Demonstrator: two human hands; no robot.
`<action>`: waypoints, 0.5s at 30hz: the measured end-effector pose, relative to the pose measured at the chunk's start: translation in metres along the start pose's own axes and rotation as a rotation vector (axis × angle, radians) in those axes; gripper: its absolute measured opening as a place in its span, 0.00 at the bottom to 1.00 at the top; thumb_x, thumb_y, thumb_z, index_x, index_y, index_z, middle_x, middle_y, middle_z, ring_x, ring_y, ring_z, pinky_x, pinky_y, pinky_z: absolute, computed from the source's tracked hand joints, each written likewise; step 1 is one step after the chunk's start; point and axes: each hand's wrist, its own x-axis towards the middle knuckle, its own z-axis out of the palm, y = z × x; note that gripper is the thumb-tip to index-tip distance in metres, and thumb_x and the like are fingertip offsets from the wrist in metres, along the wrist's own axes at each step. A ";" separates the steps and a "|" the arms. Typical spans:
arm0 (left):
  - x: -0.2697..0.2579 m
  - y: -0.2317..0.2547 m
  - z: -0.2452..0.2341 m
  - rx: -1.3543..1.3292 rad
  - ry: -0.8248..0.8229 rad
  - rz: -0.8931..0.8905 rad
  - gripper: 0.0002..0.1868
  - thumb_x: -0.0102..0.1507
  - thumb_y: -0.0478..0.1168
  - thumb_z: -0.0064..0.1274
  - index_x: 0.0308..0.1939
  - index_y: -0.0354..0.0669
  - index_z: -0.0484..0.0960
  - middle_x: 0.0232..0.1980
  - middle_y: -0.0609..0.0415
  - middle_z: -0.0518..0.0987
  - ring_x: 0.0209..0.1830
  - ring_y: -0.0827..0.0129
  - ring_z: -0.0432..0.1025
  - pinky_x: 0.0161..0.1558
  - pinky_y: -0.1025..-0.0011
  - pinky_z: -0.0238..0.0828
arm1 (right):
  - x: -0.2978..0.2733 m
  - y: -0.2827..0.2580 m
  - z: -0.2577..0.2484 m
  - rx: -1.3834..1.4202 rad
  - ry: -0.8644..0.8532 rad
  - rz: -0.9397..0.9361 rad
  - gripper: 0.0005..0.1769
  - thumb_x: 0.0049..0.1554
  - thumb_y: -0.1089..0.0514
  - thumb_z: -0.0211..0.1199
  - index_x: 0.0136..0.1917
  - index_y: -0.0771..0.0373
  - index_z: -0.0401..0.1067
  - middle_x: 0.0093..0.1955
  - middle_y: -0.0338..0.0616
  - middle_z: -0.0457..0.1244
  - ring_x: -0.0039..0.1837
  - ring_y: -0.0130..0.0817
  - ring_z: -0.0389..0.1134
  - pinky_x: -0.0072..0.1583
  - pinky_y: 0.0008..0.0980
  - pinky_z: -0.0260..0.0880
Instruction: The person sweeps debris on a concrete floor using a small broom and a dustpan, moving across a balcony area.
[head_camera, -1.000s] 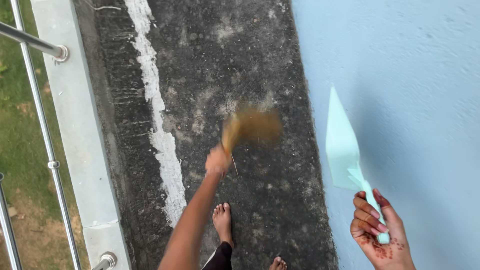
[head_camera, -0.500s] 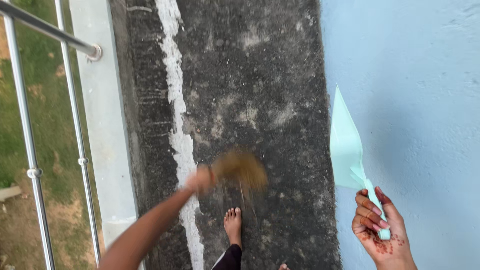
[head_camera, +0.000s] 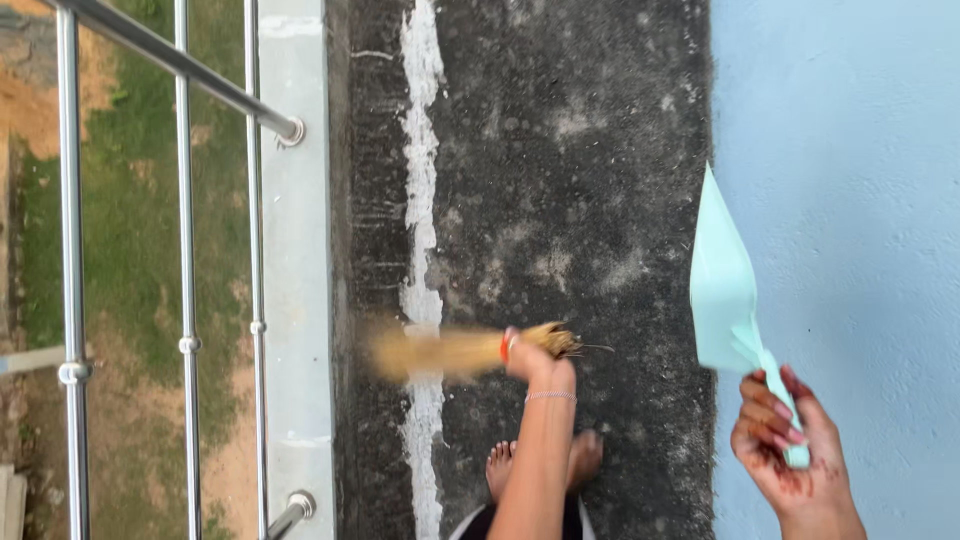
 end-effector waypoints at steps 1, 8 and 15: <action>0.009 0.002 -0.010 -0.028 0.068 -0.108 0.15 0.66 0.44 0.57 0.49 0.37 0.75 0.43 0.49 0.78 0.32 0.59 0.76 0.35 0.59 0.79 | 0.010 -0.001 0.009 0.012 -0.008 0.003 0.12 0.72 0.57 0.55 0.51 0.69 0.64 0.31 0.30 0.54 0.25 0.13 0.51 0.29 0.16 0.54; 0.038 -0.052 0.070 0.451 -0.685 -0.426 0.16 0.66 0.48 0.55 0.51 0.45 0.73 0.36 0.53 0.73 0.28 0.62 0.73 0.28 0.63 0.75 | 0.065 -0.015 0.053 -0.051 0.008 0.052 0.11 0.71 0.58 0.55 0.51 0.68 0.64 0.31 0.31 0.53 0.24 0.15 0.51 0.28 0.17 0.52; 0.006 -0.079 0.058 0.875 -0.924 0.140 0.14 0.67 0.49 0.54 0.50 0.47 0.73 0.34 0.54 0.72 0.28 0.62 0.72 0.28 0.63 0.73 | 0.090 -0.052 0.068 -0.165 0.015 0.101 0.12 0.71 0.56 0.56 0.51 0.68 0.65 0.30 0.31 0.53 0.25 0.15 0.50 0.30 0.18 0.52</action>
